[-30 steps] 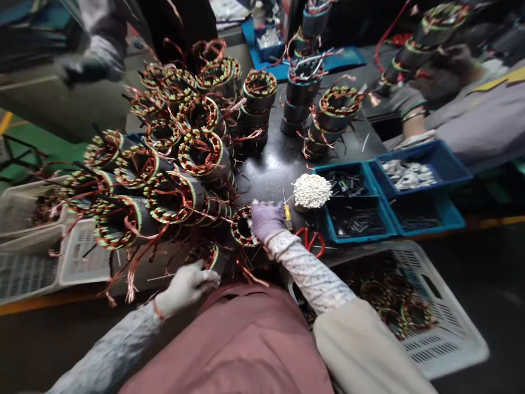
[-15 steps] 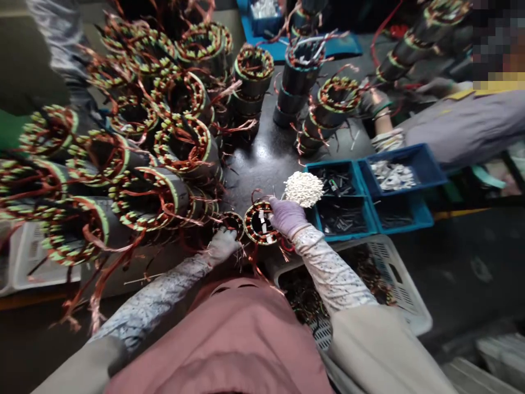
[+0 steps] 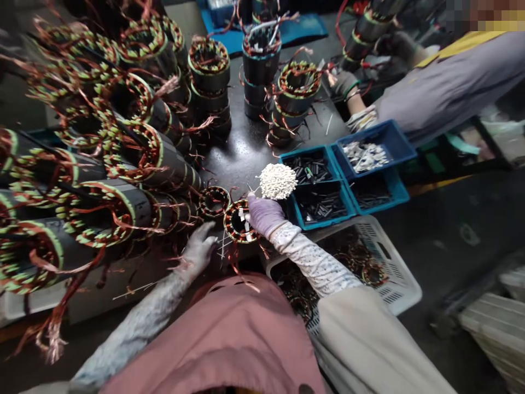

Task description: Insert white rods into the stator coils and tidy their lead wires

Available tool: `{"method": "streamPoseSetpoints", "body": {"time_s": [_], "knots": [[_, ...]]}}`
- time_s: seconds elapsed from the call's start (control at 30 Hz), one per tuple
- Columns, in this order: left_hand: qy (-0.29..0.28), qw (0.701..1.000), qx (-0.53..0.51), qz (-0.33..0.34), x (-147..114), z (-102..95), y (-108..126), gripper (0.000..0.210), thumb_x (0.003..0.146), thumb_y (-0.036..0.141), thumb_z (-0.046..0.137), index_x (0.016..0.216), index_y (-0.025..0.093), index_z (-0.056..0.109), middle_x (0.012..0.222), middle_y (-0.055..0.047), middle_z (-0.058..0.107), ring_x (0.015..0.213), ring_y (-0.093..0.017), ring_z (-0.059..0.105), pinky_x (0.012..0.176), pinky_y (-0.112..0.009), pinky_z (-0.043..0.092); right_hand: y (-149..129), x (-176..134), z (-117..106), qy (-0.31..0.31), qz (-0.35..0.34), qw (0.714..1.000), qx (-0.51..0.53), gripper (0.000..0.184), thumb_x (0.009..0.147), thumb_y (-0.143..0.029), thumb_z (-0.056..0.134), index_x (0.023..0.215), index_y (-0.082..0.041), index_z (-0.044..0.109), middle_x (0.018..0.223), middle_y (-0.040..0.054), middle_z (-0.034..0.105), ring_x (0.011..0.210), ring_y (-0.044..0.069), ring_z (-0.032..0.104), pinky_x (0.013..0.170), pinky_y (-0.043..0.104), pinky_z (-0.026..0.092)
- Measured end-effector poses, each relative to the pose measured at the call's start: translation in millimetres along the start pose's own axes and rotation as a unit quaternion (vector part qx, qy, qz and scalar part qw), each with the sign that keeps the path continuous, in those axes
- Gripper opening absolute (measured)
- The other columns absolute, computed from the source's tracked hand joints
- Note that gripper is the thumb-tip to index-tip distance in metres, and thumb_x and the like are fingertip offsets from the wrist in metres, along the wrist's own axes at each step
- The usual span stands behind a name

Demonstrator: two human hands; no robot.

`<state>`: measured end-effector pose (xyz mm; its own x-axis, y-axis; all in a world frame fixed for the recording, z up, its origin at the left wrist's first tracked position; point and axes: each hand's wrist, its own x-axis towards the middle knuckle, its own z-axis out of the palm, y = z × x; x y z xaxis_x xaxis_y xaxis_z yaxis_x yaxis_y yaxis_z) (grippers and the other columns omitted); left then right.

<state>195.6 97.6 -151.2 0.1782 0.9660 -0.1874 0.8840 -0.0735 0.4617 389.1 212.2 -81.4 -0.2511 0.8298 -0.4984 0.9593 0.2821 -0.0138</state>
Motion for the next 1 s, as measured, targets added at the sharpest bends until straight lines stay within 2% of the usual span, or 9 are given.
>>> {"method": "streamPoseSetpoints", "body": {"time_s": [0.13,0.2,0.27,0.4,0.53,0.63,0.8,0.93,1.0], "knots": [[0.059,0.962,-0.267,-0.021,-41.4,-27.4,47.6,0.015,0.086,0.021,0.049,0.080,0.019,0.063,0.094,-0.004,0.068,0.087,-0.014,0.063,0.080,-0.028,0.052,-7.1,-1.5,2.3,0.107,-0.100,0.989,0.012,0.047,0.090,-0.035,0.046,0.134,-0.017,0.046,0.129,0.0192,0.053,0.102,0.029,0.059,0.076,0.037,0.047],[0.103,0.954,-0.281,-0.005,-32.5,-42.5,65.0,0.012,0.085,0.020,0.051,0.091,0.020,0.062,0.101,-0.004,0.066,0.096,-0.015,0.062,0.086,-0.029,0.050,-2.8,-1.2,4.1,0.141,-0.159,0.975,0.060,0.036,0.093,-0.035,0.042,0.119,-0.019,0.061,0.123,0.0136,0.059,0.104,0.026,0.058,0.083,0.036,0.045],[0.139,0.970,-0.201,-0.014,-8.8,-53.8,75.4,0.036,0.081,0.022,0.058,0.116,0.019,0.054,0.120,-0.009,0.059,0.108,-0.019,0.058,0.091,-0.033,0.049,7.5,-3.1,6.3,0.162,-0.171,0.964,0.125,0.032,0.094,-0.034,0.042,0.110,-0.019,0.065,0.114,0.0095,0.065,0.103,0.022,0.059,0.087,0.033,0.045],[0.036,0.998,0.045,-0.021,45.7,-62.9,88.1,0.075,0.076,0.031,0.065,0.141,0.023,0.030,0.146,-0.015,0.034,0.107,-0.028,0.058,0.077,-0.038,0.054,39.6,-19.2,13.2,0.223,-0.213,0.937,0.162,0.049,0.085,-0.041,0.056,0.127,-0.015,0.054,0.126,0.0125,0.057,0.115,0.025,0.053,0.096,0.038,0.042],[-0.050,0.977,0.195,0.066,78.2,-66.6,101.6,0.041,0.088,0.022,0.043,0.129,0.023,0.049,0.129,-0.018,0.052,0.103,-0.030,0.059,0.077,-0.045,0.051,61.5,-35.9,26.0,0.179,-0.281,0.939,0.083,0.067,0.076,-0.052,0.065,0.129,-0.014,0.052,0.138,0.0189,0.044,0.120,0.033,0.046,0.095,0.047,0.041],[-0.098,0.975,0.186,0.069,89.6,-70.5,110.1,0.028,0.085,0.013,0.044,0.101,0.011,0.067,0.097,-0.020,0.066,0.094,-0.029,0.064,0.078,-0.044,0.050,61.6,-40.0,31.8,0.134,-0.286,0.947,0.053,0.069,0.073,-0.055,0.066,0.127,-0.014,0.054,0.143,0.0218,0.034,0.117,0.035,0.048,0.093,0.048,0.042],[-0.125,0.985,0.097,0.070,91.2,-73.7,112.3,0.036,0.082,0.032,0.049,0.065,0.008,0.070,0.055,-0.004,0.063,0.051,-0.012,0.058,0.053,-0.019,0.048,44.9,-42.8,34.6,0.097,-0.240,0.963,0.074,0.074,0.071,-0.049,0.070,0.133,-0.013,0.048,0.148,0.0201,0.026,0.122,0.035,0.044,0.097,0.045,0.040],[-0.151,0.975,-0.152,0.063,77.7,-77.2,100.8,0.026,0.082,0.026,0.049,0.088,0.010,0.069,0.070,-0.004,0.070,0.058,-0.011,0.061,0.056,-0.019,0.048,29.5,-48.3,40.6,0.101,-0.203,0.966,0.126,0.075,0.074,-0.043,0.069,0.138,-0.016,0.041,0.151,0.0192,0.021,0.126,0.034,0.040,0.099,0.046,0.039],[-0.201,0.969,-0.119,0.077,67.0,-82.4,99.9,0.024,0.074,0.023,0.055,0.093,0.017,0.069,0.083,-0.003,0.072,0.071,-0.014,0.064,0.068,-0.023,0.051,23.2,-57.2,39.2,0.114,-0.188,0.965,0.145,0.075,0.074,-0.042,0.068,0.137,-0.013,0.041,0.151,0.0221,0.019,0.125,0.036,0.041,0.098,0.048,0.039]]}}
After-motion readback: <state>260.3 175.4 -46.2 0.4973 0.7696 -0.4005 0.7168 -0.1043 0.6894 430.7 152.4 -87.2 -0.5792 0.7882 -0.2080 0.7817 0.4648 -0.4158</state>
